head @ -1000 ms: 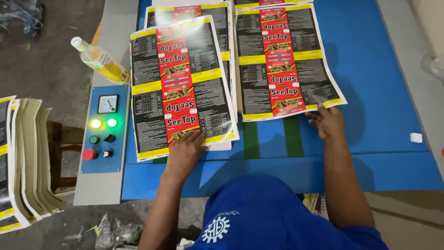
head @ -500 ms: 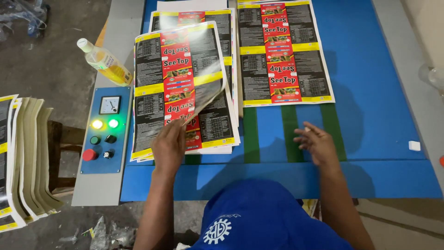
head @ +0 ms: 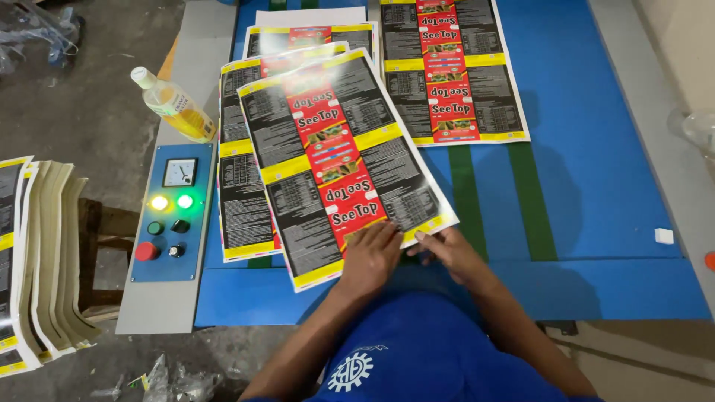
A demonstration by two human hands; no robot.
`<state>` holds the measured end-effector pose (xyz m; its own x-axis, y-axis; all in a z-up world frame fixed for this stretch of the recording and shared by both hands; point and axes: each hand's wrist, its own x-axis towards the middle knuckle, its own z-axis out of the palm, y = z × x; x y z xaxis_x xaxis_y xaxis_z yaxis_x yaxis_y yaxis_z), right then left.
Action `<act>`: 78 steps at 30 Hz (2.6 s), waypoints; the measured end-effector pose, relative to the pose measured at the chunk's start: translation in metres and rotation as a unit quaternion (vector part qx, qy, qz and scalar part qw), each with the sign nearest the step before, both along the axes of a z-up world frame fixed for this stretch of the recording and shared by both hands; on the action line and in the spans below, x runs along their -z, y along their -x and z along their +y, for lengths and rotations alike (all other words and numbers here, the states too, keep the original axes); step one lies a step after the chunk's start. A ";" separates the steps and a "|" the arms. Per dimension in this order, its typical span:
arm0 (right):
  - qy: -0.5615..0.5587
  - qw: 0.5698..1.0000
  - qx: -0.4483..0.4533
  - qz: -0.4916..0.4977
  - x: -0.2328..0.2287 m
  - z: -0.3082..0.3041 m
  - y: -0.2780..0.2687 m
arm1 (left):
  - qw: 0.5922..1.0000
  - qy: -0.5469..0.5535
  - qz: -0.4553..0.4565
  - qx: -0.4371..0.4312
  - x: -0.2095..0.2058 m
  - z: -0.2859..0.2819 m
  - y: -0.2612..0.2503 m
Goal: Feeding printed sheets of labels into a laminating or coating machine and adjusting their alignment as they enter.
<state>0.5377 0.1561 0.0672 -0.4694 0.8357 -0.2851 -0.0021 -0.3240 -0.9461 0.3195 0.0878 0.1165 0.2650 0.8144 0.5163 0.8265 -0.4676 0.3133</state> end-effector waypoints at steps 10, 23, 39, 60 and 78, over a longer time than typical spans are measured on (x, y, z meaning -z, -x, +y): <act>0.037 0.979 0.195 0.049 0.031 0.001 -0.060 | 0.999 0.024 -0.033 -0.020 -0.014 0.005 0.033; -0.008 0.950 0.308 0.060 0.045 -0.026 -0.172 | 0.985 0.072 0.076 -0.139 -0.014 0.002 0.095; 0.005 0.931 0.364 -0.001 0.051 -0.069 -0.211 | 0.993 0.039 0.071 -0.088 -0.034 -0.001 0.098; -0.037 0.954 0.297 -0.020 0.039 0.028 -0.160 | 0.989 0.030 0.015 -0.141 -0.034 -0.003 0.084; 0.048 0.963 0.260 -0.055 0.054 0.024 -0.148 | 0.987 -0.053 -0.040 -0.149 -0.050 -0.009 0.075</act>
<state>0.6861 0.1797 0.0132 0.0426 0.9172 -0.3961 -0.0882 -0.3915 -0.9160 0.2441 0.0793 0.1667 -0.0239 0.7906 0.6119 0.9070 -0.2403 0.3459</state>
